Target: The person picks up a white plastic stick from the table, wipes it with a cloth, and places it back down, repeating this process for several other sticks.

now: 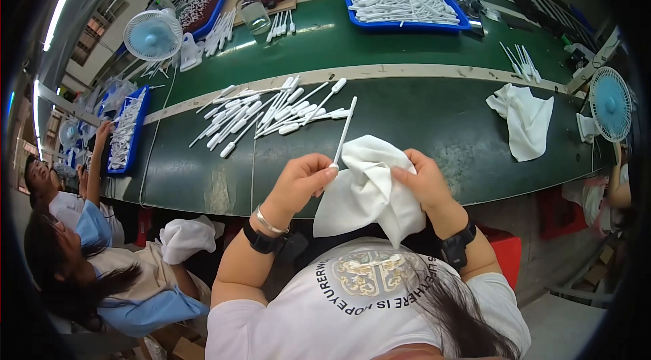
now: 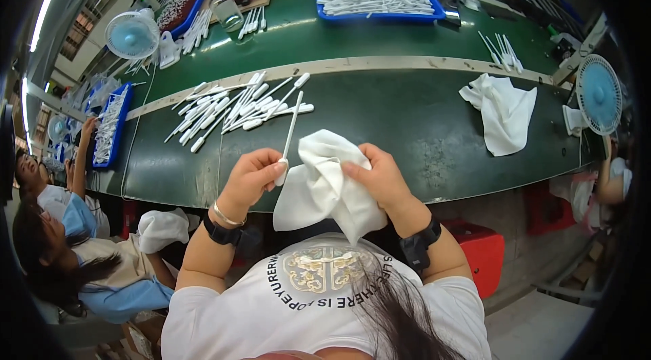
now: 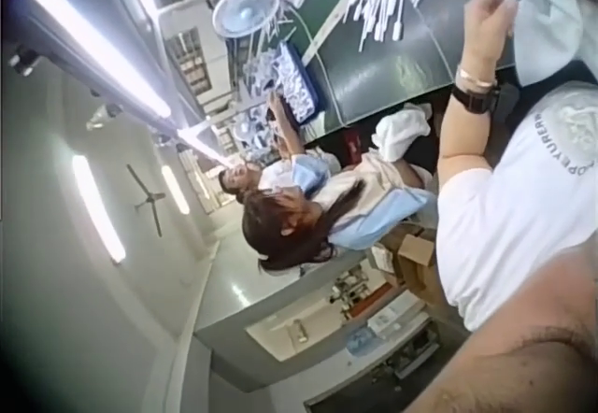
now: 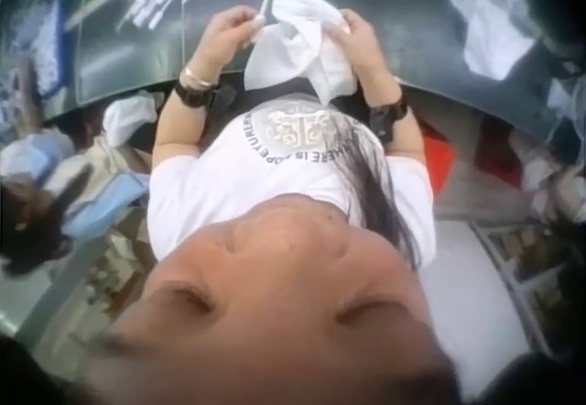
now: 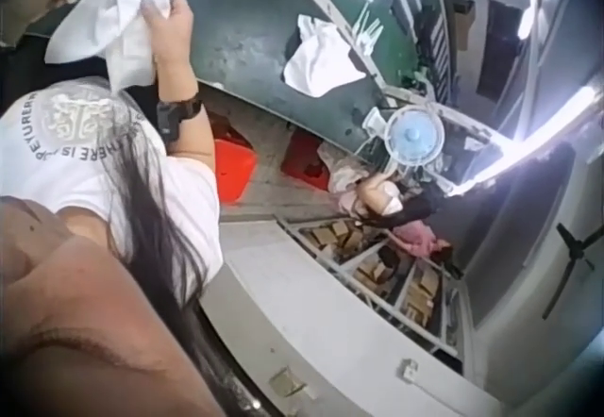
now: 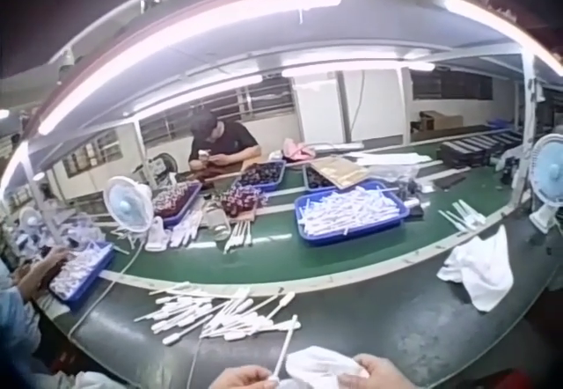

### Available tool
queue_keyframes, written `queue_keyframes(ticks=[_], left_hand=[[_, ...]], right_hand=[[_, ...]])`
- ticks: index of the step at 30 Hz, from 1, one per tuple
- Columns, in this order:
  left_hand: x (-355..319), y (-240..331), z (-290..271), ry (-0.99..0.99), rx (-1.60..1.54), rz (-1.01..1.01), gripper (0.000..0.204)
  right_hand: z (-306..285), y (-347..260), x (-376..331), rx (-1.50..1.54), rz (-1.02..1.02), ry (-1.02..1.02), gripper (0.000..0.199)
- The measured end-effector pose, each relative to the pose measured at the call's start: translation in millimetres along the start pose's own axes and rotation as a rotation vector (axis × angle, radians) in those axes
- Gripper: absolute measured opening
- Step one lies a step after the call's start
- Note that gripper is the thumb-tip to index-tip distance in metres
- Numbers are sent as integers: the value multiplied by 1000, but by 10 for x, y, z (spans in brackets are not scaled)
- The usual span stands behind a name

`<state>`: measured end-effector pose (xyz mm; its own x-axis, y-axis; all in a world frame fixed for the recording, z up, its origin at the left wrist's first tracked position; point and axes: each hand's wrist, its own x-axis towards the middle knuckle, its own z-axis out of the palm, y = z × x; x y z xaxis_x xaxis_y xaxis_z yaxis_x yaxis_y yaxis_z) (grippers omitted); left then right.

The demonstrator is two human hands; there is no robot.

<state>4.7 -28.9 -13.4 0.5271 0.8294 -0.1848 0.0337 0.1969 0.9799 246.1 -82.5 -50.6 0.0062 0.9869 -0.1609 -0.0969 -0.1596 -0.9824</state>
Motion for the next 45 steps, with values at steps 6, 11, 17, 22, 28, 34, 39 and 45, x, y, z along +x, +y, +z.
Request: queue_keyframes(ticks=[6,11,17,22,28,34,39,45], left_hand=[[-205,-116,25,38,-189,-100,15],[-279,-161,-17,58,-191,-119,15],[-227,-227,-33,30,-216,-42,14],[-104,-87,-6,56,-108,-31,16],[703,311,255,-106,-59,-159,19],[2021,411,1038,-391,97,-310,18],[3204,382,2121,-455,172,-313,16],[4076,98,3156,-283,52,-227,14]], right_hand=[[201,-183,99,650,-92,146,19],[182,-7,44,370,-168,223,18],[226,28,-75,302,-118,136,24],[-105,65,-122,32,-180,238,22],[-583,139,-255,-357,-272,404,22],[-612,180,-288,-575,-355,332,27],[-684,178,-228,-639,-470,363,28],[-713,204,-227,-564,-339,299,29]])
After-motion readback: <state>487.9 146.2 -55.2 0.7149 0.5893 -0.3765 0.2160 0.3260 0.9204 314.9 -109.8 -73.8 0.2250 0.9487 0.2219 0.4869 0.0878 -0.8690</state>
